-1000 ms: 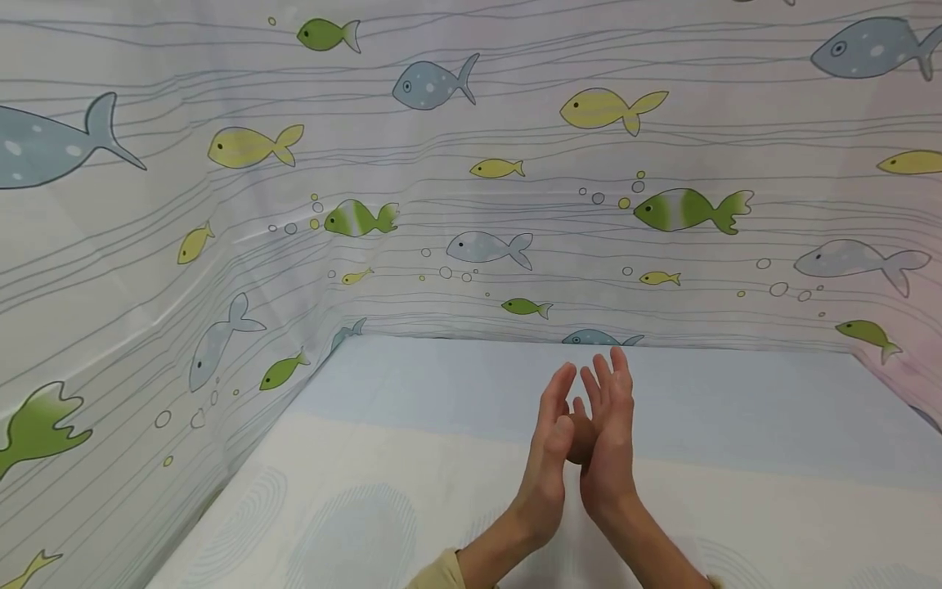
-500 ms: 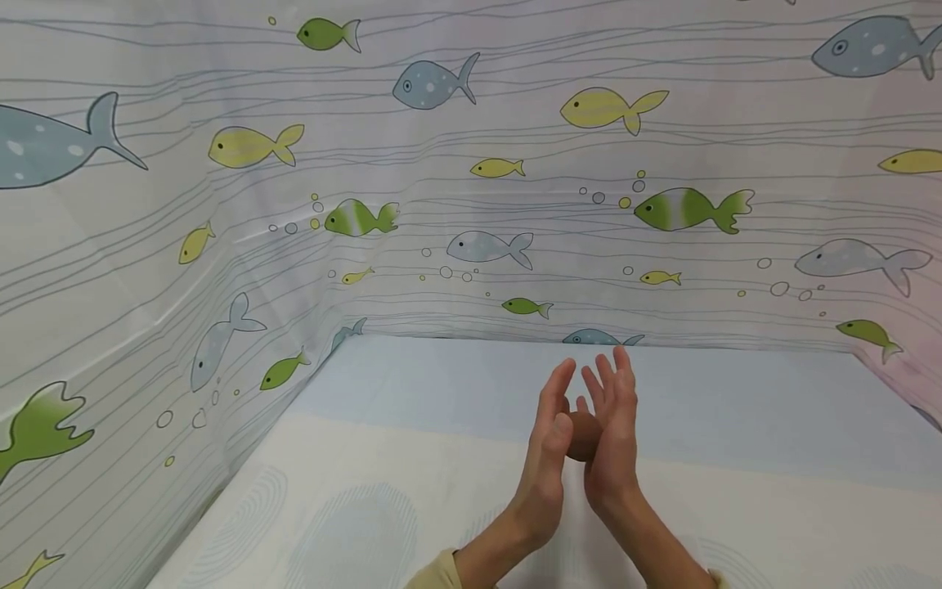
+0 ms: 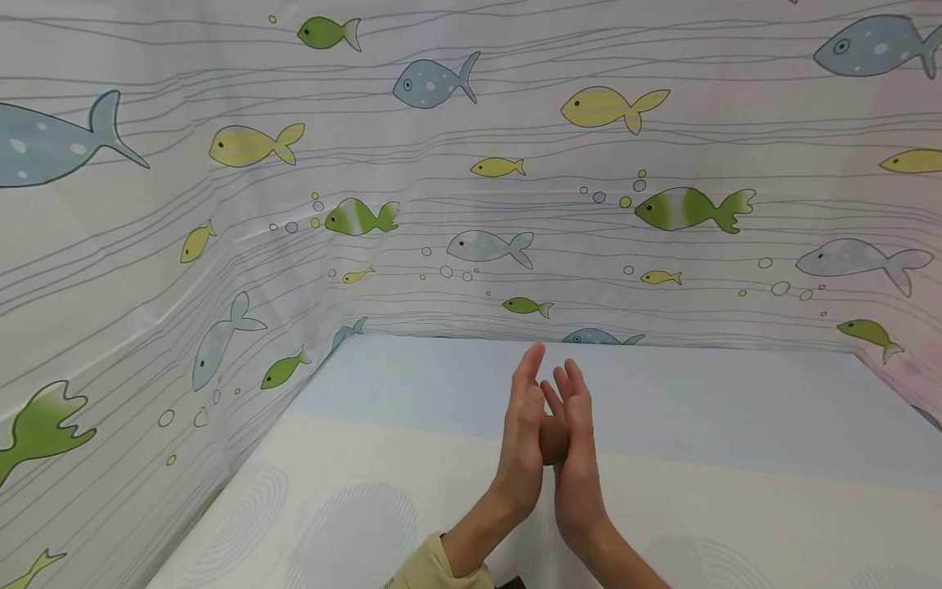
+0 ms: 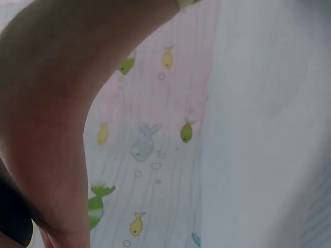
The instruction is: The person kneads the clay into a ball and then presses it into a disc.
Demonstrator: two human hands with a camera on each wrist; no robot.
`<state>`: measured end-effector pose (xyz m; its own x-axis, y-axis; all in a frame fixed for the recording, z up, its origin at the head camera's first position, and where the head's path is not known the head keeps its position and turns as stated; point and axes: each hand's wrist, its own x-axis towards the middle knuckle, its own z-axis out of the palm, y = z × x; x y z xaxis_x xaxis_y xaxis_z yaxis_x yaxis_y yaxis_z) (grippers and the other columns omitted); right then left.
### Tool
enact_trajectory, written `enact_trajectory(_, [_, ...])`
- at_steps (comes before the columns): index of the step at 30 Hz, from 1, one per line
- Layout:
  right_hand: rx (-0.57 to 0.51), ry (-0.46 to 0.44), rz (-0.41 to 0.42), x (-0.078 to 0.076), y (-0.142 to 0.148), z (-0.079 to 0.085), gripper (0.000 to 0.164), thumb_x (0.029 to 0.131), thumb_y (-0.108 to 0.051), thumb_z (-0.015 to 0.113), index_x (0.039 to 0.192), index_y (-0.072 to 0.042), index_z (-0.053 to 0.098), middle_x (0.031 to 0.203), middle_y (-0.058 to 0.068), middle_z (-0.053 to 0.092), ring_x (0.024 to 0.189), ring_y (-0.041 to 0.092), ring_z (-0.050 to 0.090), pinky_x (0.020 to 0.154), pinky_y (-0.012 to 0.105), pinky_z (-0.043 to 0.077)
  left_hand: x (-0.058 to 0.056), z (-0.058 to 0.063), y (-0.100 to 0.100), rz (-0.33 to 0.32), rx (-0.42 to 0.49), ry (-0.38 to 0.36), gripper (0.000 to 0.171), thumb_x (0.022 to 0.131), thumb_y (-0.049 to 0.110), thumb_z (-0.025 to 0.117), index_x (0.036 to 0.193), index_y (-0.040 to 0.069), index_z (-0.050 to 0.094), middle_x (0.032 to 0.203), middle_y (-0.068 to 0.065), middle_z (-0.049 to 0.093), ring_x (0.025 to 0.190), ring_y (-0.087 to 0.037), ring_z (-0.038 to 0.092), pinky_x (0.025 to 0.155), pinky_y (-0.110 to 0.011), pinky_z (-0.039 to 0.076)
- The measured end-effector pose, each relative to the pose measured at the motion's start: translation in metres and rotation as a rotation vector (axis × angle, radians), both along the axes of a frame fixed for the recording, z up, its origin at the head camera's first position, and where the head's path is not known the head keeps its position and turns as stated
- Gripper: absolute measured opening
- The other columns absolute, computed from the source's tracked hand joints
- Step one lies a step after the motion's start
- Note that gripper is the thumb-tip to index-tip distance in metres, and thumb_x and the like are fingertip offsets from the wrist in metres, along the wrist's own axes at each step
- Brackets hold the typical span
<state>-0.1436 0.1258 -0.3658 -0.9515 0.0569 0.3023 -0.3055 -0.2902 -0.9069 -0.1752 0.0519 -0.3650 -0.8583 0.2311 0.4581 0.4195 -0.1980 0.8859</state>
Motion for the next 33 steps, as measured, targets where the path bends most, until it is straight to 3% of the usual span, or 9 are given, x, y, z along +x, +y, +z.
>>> enact_trajectory(4, [0.018, 0.023, 0.032, 0.004, -0.007, -0.006, 0.055, 0.107, -0.043, 0.013, 0.160, -0.028, 0.008, 0.166, 0.001, 0.015, 0.147, 0.004, 0.022, 0.107, 0.022, 0.030, -0.009, 0.000, -0.006, 0.055, 0.042, 0.043, 0.057, 0.102, 0.043, 0.028, 0.156, 0.025, 0.024, 0.160, 0.015, 0.021, 0.150, -0.010, 0.015, 0.118, -0.055, 0.013])
enact_trajectory(9, [0.014, 0.019, 0.055, 0.006, -0.009, -0.007, 0.054, 0.108, -0.042, 0.012, 0.160, -0.028, 0.006, 0.166, 0.002, 0.012, 0.148, 0.009, 0.021, 0.109, 0.024, 0.029, -0.015, 0.000, -0.011, 0.071, 0.035, 0.074, 0.060, 0.103, 0.047, 0.028, 0.157, 0.023, 0.022, 0.161, 0.014, 0.019, 0.150, -0.011, 0.012, 0.118, -0.056, 0.011])
enact_trajectory(15, [0.047, -0.008, 0.048, 0.009, -0.012, -0.001, 0.055, 0.107, -0.044, 0.012, 0.160, -0.031, 0.006, 0.166, 0.000, 0.010, 0.146, 0.011, 0.028, 0.104, 0.017, 0.035, -0.019, 0.000, -0.016, 0.084, 0.040, 0.041, 0.058, 0.102, 0.047, 0.028, 0.157, 0.027, 0.021, 0.161, 0.016, 0.017, 0.149, -0.008, 0.013, 0.118, -0.054, 0.014])
enact_trajectory(19, [0.040, 0.000, 0.058, 0.010, -0.013, 0.002, 0.055, 0.106, -0.044, 0.013, 0.159, -0.032, 0.005, 0.166, -0.002, 0.009, 0.148, 0.015, 0.026, 0.106, 0.022, 0.034, -0.020, 0.001, -0.017, 0.091, 0.047, 0.033, 0.058, 0.102, 0.046, 0.028, 0.157, 0.027, 0.021, 0.161, 0.016, 0.018, 0.149, -0.008, 0.014, 0.118, -0.053, 0.014])
enact_trajectory(26, [0.000, -0.002, 0.038, 0.009, -0.006, 0.004, 0.056, 0.106, -0.046, 0.013, 0.160, -0.031, 0.004, 0.166, -0.002, 0.009, 0.149, 0.018, 0.024, 0.114, 0.041, 0.025, -0.015, -0.005, -0.009, 0.024, 0.028, 0.025, 0.058, 0.102, 0.045, 0.027, 0.157, 0.030, 0.018, 0.161, 0.016, 0.015, 0.150, -0.009, 0.010, 0.118, -0.056, 0.012])
enact_trajectory(33, [-0.073, -0.030, -0.008, 0.002, 0.004, 0.010, 0.058, 0.104, -0.049, 0.016, 0.159, -0.033, 0.004, 0.166, -0.003, 0.011, 0.149, 0.020, 0.020, 0.117, 0.036, 0.024, -0.001, -0.011, 0.003, -0.049, -0.043, -0.060, 0.060, 0.099, 0.044, 0.033, 0.156, 0.037, 0.018, 0.162, 0.020, 0.005, 0.149, -0.006, 0.011, 0.116, -0.047, 0.025])
